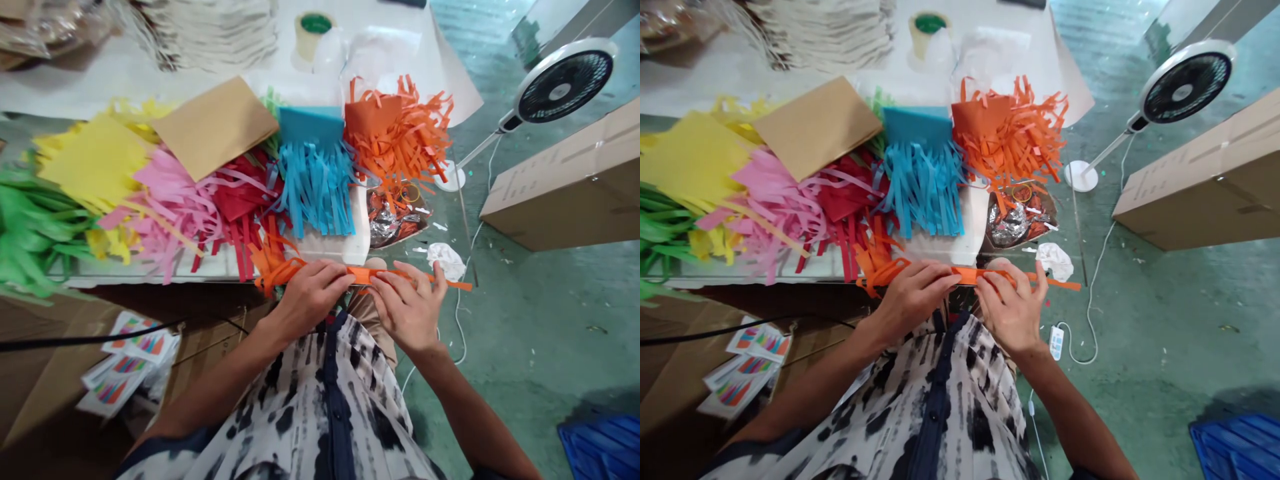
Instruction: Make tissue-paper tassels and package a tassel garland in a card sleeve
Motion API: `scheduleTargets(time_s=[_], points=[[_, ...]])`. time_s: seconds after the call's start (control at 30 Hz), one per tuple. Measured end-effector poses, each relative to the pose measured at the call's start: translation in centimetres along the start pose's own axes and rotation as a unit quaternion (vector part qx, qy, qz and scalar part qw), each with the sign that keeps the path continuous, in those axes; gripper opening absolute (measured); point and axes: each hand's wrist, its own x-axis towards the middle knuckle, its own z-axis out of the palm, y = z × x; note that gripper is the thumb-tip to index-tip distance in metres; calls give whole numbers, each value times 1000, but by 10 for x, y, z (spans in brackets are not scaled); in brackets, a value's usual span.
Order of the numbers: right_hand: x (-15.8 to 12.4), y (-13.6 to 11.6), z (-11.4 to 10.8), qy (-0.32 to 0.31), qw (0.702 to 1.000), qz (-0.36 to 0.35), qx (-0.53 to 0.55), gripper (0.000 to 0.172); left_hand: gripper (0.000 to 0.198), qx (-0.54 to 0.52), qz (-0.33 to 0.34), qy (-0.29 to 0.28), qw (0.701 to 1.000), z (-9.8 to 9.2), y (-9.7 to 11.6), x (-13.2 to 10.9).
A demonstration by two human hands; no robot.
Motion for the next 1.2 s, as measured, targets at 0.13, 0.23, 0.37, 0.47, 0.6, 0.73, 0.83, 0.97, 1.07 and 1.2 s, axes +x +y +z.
scheduleTargets(time_s=[0.13,0.23,0.37,0.47,0.6,0.73,0.83,0.97,1.07,1.2], points=[[2,11,-4,-33,998,9,56,12,11,-25,-26,-11,999,-7,-16,-4],[7,14,-7,-76,991,51,97,14,12,-41,-59,-33,997,-19,-23,-3],[13,6,-10,-105,986,102,81,14,16,-29,-108,-44,993,-27,-27,0],[16,-1,-10,-104,985,124,56,15,20,-19,-141,-61,988,-29,-27,3],[21,-8,-7,-107,984,140,28,15,18,-11,-179,-63,982,-28,-23,7],[26,-11,-4,-119,981,150,-10,16,17,31,-191,-64,979,-24,-18,9],[26,-10,-2,-116,980,152,-46,19,17,53,-188,-61,979,-21,-17,9],[20,-8,-2,-76,981,164,-71,20,17,75,-186,-69,977,-20,-16,10],[12,-11,1,1,993,104,-47,18,8,90,-179,-66,977,-20,-14,13],[2,-16,7,36,999,-9,11,27,13,74,-84,-12,994,-17,-9,14]])
